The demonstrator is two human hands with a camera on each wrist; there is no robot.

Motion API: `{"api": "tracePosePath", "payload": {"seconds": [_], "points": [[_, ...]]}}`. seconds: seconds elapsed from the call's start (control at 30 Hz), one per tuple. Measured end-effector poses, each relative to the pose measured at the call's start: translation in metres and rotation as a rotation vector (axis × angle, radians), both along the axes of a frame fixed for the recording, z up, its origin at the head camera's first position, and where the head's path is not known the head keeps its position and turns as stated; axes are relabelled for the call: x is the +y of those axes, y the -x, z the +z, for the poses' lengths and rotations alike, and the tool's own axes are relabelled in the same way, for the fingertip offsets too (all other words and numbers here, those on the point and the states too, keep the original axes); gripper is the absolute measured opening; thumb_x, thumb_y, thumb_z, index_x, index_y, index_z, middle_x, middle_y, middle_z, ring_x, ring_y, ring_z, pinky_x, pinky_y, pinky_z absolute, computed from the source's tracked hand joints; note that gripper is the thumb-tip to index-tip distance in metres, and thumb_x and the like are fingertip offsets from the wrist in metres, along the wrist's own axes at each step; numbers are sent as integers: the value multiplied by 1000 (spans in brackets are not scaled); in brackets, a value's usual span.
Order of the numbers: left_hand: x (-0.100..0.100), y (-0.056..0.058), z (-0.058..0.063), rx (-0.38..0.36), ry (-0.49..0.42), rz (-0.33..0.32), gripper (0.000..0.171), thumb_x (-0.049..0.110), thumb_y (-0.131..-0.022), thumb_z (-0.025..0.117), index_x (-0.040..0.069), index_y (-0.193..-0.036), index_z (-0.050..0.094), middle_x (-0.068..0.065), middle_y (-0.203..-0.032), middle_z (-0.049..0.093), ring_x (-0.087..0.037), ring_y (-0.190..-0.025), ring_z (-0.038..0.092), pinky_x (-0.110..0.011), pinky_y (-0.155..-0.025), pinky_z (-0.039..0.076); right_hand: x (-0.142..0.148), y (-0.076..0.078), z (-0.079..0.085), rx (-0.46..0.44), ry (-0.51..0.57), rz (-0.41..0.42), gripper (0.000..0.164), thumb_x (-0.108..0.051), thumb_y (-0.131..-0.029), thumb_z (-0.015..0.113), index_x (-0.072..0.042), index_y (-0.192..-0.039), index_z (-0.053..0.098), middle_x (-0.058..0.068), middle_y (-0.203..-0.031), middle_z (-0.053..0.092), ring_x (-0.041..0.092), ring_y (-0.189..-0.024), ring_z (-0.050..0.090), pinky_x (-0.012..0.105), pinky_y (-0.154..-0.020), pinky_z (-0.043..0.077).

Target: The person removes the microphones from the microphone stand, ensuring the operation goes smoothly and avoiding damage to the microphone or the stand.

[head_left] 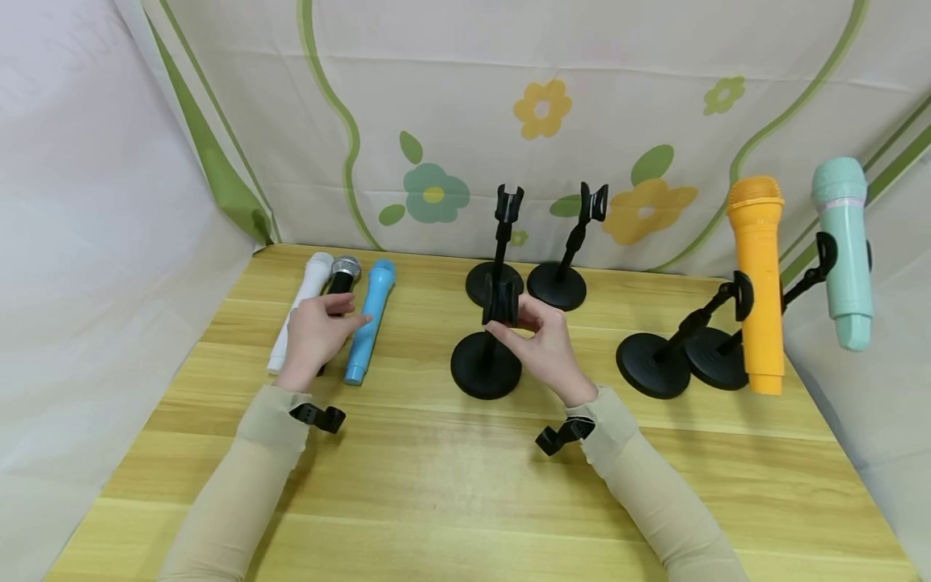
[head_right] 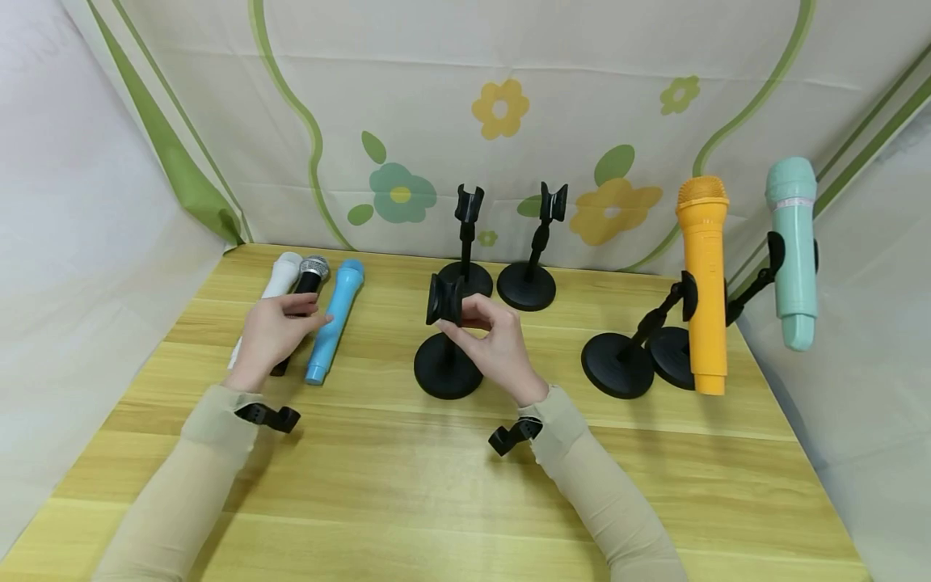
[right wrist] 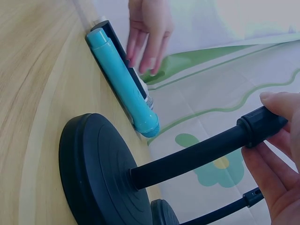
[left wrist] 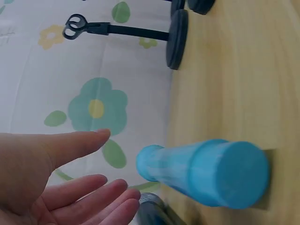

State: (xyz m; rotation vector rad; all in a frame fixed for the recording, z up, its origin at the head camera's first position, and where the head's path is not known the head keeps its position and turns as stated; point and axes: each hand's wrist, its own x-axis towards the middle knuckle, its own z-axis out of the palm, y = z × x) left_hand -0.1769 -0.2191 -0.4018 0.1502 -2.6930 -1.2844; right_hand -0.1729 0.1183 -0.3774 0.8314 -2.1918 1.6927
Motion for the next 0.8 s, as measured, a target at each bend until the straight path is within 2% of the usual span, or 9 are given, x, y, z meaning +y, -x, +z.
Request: {"api": "tracePosePath", "payload": {"seconds": [0.1, 0.23, 0.33, 0.47, 0.53, 0.67, 0.8], "points": [[3, 0, 9, 82, -48, 3, 48, 22, -90, 81, 0, -131, 67, -17, -117, 71, -33, -106, 69, -45, -88, 56, 0, 0, 0, 0, 0, 0, 16, 7, -87, 77, 2, -101, 71, 10, -94, 72, 21, -86, 71, 43, -83, 60], [9, 0, 23, 155, -100, -15, 48, 27, -90, 82, 5, -130, 70, -12, -117, 72, -28, -106, 70, -34, -86, 57, 0, 0, -1, 1, 3, 1, 16, 7, -87, 77, 2, -101, 71, 10, -94, 72, 22, -86, 72, 40, -83, 60], [19, 0, 34, 181, -203, -43, 49, 28, -89, 83, 7, -131, 70, -10, -120, 71, -26, -109, 69, -27, -88, 56, 0, 0, -1, -6, 10, -1, 16, 6, -88, 77, 1, -101, 71, 10, -94, 73, 22, -86, 72, 38, -83, 60], [35, -2, 47, 223, -356, -124, 50, 24, -88, 84, 9, -132, 69, -10, -123, 70, -28, -113, 66, -26, -91, 55, 0, 1, -2, -20, 19, -4, 16, 6, -87, 78, 1, -101, 71, 9, -94, 73, 22, -86, 71, 36, -84, 60], [44, -3, 51, 250, -397, -175, 49, 21, -88, 84, 9, -133, 68, -9, -122, 70, -30, -114, 66, -28, -92, 55, 0, 2, -4, -32, 25, -6, 16, 6, -87, 78, 0, -101, 71, 9, -94, 73, 22, -87, 71, 36, -84, 59], [62, -6, 56, 298, -436, -273, 48, 15, -87, 84, 9, -132, 69, -10, -123, 70, -28, -113, 67, -35, -95, 55, 0, 3, -6, -63, 29, -15, 17, 5, -87, 78, 0, -101, 71, 8, -95, 73, 21, -88, 71, 36, -85, 59], [80, -9, 60, 306, -447, -367, 49, 14, -86, 85, 9, -132, 69, -8, -124, 70, -23, -112, 67, -40, -98, 53, 1, 3, -6, -92, 27, -21, 17, 5, -87, 78, 0, -101, 70, 10, -96, 73, 21, -89, 71, 37, -86, 59]]}}
